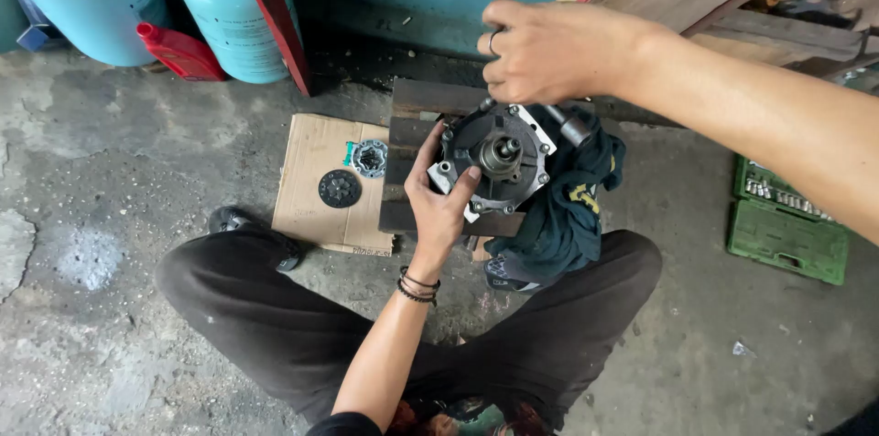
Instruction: The person uses a socket wrench to tighten bolts on a metallic engine cylinder head. After securing the bolts, the person wipes the surface of the cylinder head with a dark cloth and then uses a finger to clean the inside of the cylinder bores.
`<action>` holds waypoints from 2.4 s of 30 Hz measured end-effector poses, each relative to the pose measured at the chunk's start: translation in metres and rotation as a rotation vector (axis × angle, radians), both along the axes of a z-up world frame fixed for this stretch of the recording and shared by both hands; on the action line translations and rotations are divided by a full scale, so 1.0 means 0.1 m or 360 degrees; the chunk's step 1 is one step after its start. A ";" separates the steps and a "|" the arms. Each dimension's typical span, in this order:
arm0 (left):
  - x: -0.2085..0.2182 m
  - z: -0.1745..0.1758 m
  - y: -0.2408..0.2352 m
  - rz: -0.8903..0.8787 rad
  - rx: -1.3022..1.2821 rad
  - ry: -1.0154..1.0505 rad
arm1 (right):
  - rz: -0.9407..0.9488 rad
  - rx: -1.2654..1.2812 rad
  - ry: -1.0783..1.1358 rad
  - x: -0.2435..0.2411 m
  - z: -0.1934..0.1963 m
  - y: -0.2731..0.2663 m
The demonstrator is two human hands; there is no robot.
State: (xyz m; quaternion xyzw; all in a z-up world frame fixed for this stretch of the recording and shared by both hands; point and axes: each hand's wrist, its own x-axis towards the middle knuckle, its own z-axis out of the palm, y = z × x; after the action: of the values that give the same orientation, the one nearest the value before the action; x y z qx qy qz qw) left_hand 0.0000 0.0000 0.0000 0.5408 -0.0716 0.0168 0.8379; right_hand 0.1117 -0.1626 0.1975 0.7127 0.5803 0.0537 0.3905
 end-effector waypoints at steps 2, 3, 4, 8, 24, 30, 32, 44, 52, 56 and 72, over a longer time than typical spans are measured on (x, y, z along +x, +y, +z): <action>0.01 0.01 0.00 0.0001 -0.0013 0.0013 | -0.0065 -0.0099 -0.0030 0.01 0.03 0.08; 0.01 0.01 -0.01 0.0005 -0.0020 0.0019 | -0.0128 -0.0193 -0.0067 0.01 0.04 0.12; -0.01 0.02 -0.01 -0.0001 -0.0020 0.0024 | -0.0134 -0.0194 -0.0061 0.00 0.06 0.16; -0.02 0.05 0.01 -0.0011 -0.0024 0.0061 | -0.0143 -0.0242 -0.0001 0.04 0.06 0.26; -0.06 0.06 -0.07 0.0092 -0.0076 0.0093 | -0.1100 0.0185 0.0192 0.03 -0.15 0.14; -0.05 0.09 -0.08 0.0113 -0.0084 0.0088 | -0.1696 0.0161 0.0233 0.00 -0.09 0.35; -0.05 0.09 -0.07 0.0117 -0.0086 0.0077 | -0.1842 0.0191 0.0255 0.06 -0.18 0.35; 0.00 0.02 -0.04 0.0025 -0.0100 -0.0039 | -0.1468 0.0612 0.0273 -0.15 0.06 -0.04; 0.04 -0.05 -0.01 0.0020 -0.0089 -0.0126 | -0.1192 0.0342 0.0199 -0.31 0.11 -0.25; 0.04 -0.04 0.00 0.0016 -0.0029 -0.0113 | -0.0967 0.0267 0.0141 -0.28 -0.01 -0.26; 0.01 -0.05 -0.01 0.0055 0.0055 -0.0077 | -0.0473 -0.0113 -0.0136 -0.25 -0.02 -0.01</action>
State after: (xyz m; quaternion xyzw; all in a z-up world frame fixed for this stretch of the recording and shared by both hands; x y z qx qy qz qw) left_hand 0.0009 -0.0014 -0.0047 0.5558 -0.0828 0.0431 0.8261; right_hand 0.0865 -0.1632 0.1956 0.7735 0.4528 0.0051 0.4435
